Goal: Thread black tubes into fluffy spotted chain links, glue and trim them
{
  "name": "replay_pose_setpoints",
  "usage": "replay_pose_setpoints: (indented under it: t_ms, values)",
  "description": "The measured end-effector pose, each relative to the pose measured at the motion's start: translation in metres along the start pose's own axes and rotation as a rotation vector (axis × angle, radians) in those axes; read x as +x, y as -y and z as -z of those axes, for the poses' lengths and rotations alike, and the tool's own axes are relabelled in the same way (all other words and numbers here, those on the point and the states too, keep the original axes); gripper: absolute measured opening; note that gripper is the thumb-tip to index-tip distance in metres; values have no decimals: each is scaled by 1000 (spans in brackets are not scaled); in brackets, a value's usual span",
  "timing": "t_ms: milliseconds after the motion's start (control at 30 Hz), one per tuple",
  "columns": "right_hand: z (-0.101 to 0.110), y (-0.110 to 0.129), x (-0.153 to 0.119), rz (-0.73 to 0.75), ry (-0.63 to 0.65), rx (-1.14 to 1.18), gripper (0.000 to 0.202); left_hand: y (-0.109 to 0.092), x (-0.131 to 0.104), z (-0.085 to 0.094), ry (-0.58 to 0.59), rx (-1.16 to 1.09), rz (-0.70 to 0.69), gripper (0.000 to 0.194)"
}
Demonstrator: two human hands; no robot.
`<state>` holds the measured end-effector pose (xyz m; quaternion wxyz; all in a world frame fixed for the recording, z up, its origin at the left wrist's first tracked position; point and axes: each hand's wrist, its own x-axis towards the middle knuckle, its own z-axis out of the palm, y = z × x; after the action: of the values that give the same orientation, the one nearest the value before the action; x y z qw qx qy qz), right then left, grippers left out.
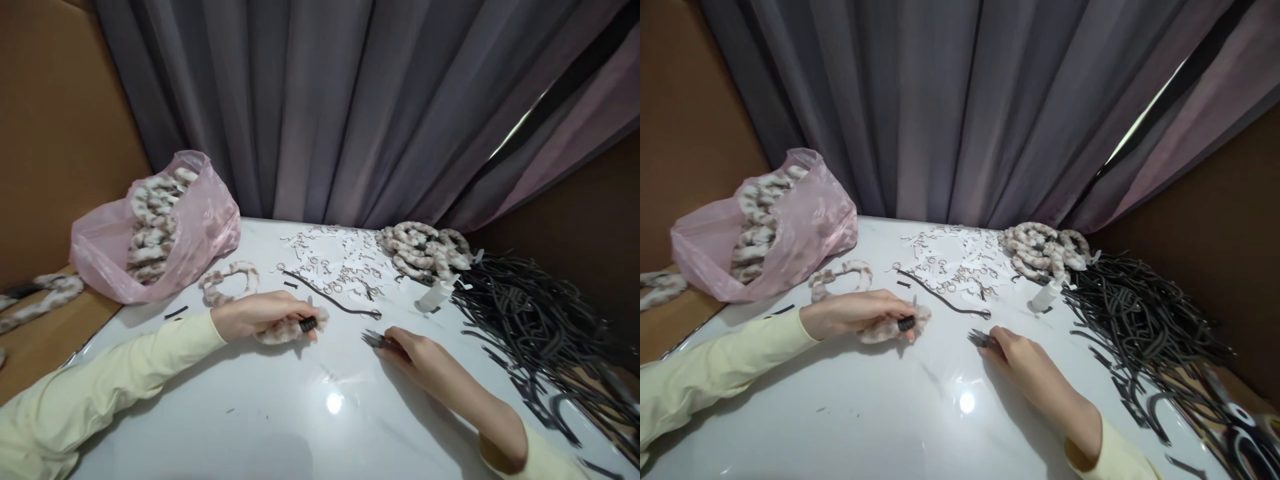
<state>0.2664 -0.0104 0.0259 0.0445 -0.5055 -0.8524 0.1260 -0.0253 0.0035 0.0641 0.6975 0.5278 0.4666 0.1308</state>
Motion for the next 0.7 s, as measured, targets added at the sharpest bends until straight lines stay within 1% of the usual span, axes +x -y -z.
replay_pose_setpoints:
  t_ms: [33,100,200,233,300,367,433,500,567,633,700]
  values:
    - [-2,0,-1,27,-28,-23,20,1,1,-2,22,-37,-18,40]
    - [-2,5,1,134,-123,-77,21,3,2,-6,59,-88,-49,44]
    - [1,24,9,360,-320,-48,25,4,0,-12,85,-45,-68,55]
    - [2,33,12,426,-353,2,28,4,-1,-14,88,-7,-74,59]
    - [2,52,18,548,-350,124,32,3,-4,-18,82,60,-92,62]
    - [-1,67,23,597,-297,227,30,3,-8,-22,73,95,-113,60]
    - [-6,75,26,607,-258,308,22,3,-10,-25,71,100,-124,56]
    - [-11,75,28,607,-247,370,14,4,-13,-26,76,123,-124,52]
    - [-14,72,28,596,-245,415,12,8,-17,-25,65,184,-134,44]
    - [-14,68,27,571,-230,456,13,11,-21,-23,25,275,-157,36]
    - [-13,67,26,544,-186,499,17,15,-25,-22,-40,360,-179,31]
